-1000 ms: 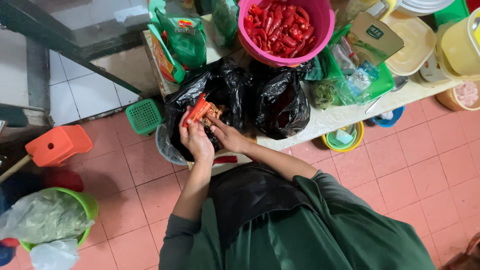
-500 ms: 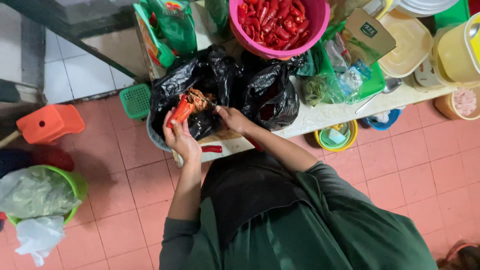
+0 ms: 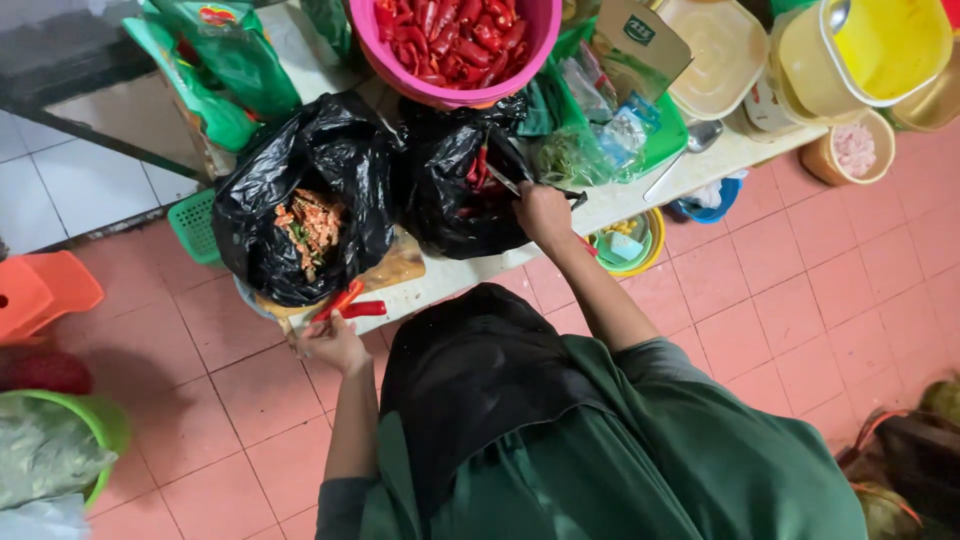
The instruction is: Chopping and preparing fresh red chilies on a kitchen workspace.
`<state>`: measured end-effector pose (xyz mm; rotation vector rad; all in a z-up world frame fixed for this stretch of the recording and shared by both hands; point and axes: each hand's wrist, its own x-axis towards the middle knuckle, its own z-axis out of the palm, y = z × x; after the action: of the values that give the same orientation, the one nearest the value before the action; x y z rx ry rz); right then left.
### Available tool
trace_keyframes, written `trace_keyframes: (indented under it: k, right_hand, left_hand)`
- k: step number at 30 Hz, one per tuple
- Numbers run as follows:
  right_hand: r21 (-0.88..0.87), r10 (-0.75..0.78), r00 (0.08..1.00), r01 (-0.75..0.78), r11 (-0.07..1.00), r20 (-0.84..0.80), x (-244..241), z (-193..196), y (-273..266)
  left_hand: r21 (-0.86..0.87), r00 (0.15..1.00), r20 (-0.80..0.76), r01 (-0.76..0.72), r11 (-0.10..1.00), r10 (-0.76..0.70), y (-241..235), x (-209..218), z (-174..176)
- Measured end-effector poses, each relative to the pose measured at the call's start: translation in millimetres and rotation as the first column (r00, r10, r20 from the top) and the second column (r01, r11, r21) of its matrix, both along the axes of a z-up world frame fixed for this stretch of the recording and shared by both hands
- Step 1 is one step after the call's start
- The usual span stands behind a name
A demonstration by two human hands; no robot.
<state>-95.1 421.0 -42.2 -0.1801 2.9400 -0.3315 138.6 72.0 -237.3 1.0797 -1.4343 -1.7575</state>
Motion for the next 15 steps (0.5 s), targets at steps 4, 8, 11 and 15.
trace_keyframes:
  k: [4,8,11,15]
  right_hand:
    - [-0.256,0.109,0.975,-0.158,0.954,-0.195,-3.1,0.5,-21.2]
    - [-0.248,0.222,0.954,-0.269,0.931,-0.203,-20.0,-45.1,-30.4]
    - [-0.080,0.217,0.966,-0.229,0.970,-0.140,-25.9,-65.7,-31.9]
    - [-0.077,0.304,0.932,-0.324,0.943,-0.195,-26.5,-72.9,-24.2]
  left_hand:
    - [-0.238,0.994,0.100,-0.023,0.971,0.048,2.0,-2.0,2.8]
    - [-0.411,0.961,0.235,-0.038,0.911,0.146,21.5,-4.3,39.1]
    - [-0.562,0.968,0.250,0.142,0.815,0.004,57.2,-18.5,95.3]
    - [-0.840,0.784,0.249,0.467,0.275,-0.569,110.6,-81.8,142.4]
